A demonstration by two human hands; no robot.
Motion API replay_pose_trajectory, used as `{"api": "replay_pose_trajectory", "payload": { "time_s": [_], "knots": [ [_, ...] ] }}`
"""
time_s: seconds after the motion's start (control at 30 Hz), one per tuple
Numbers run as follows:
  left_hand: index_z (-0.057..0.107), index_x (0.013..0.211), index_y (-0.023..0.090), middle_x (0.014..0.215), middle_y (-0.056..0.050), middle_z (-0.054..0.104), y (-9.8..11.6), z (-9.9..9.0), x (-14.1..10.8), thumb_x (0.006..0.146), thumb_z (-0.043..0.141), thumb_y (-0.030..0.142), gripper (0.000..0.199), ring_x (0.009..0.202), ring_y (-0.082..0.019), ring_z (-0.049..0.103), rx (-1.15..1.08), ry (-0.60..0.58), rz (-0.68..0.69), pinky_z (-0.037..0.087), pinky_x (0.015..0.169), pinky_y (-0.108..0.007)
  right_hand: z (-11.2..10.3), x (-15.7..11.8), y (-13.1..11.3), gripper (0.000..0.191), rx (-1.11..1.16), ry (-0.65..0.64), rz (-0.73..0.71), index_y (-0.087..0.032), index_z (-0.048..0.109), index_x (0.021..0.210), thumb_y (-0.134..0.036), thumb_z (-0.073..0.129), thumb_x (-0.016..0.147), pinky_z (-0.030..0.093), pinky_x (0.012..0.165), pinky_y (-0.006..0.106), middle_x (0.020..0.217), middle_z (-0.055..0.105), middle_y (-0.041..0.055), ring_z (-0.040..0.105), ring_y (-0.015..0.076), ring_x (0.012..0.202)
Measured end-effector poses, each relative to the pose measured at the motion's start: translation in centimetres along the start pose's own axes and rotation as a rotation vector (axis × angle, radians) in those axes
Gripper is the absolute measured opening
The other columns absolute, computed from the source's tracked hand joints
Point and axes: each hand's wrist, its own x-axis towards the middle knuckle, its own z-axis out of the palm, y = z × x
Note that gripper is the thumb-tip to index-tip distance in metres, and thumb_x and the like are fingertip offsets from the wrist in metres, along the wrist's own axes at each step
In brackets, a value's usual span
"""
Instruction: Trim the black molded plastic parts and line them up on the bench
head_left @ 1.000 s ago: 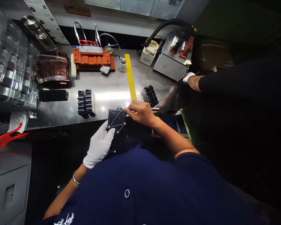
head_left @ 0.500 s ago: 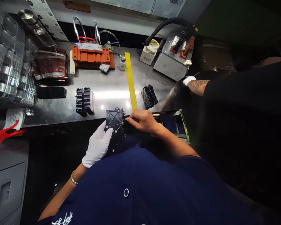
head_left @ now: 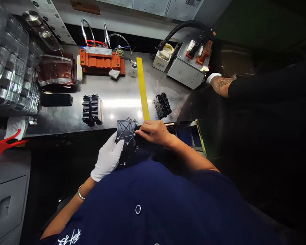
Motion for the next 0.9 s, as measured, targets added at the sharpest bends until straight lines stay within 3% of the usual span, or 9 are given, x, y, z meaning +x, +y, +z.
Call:
{"api": "replay_pose_trajectory", "payload": {
  "time_s": [0.3, 0.9],
  "knots": [
    [0.061, 0.137, 0.015, 0.098, -0.006, 0.078, -0.29, 0.15, -0.12, 0.083, 0.057, 0.053, 0.067, 0.088, -0.024, 0.073, -0.035, 0.010, -0.018, 0.055, 0.092, -0.036, 0.13, -0.50, 0.18, 0.037, 0.032, 0.089, -0.007, -0.017, 0.064, 0.068, -0.037, 0.056, 0.098, 0.032, 0.055, 0.023, 0.065, 0.062, 0.0006, 0.051, 0.0089, 0.058],
    [0.063, 0.134, 0.016, 0.089, -0.005, 0.078, 0.36, 0.09, -0.03, 0.082, 0.059, 0.049, 0.063, 0.084, -0.024, 0.074, -0.023, 0.040, -0.036, 0.059, 0.085, -0.034, 0.62, -0.98, 0.00, 0.036, 0.217, 0.067, 0.144, -0.017, 0.065, 0.070, -0.040, 0.058, 0.096, 0.037, 0.058, 0.022, 0.065, 0.063, 0.0013, 0.052, 0.0091, 0.057]
  ]
}}
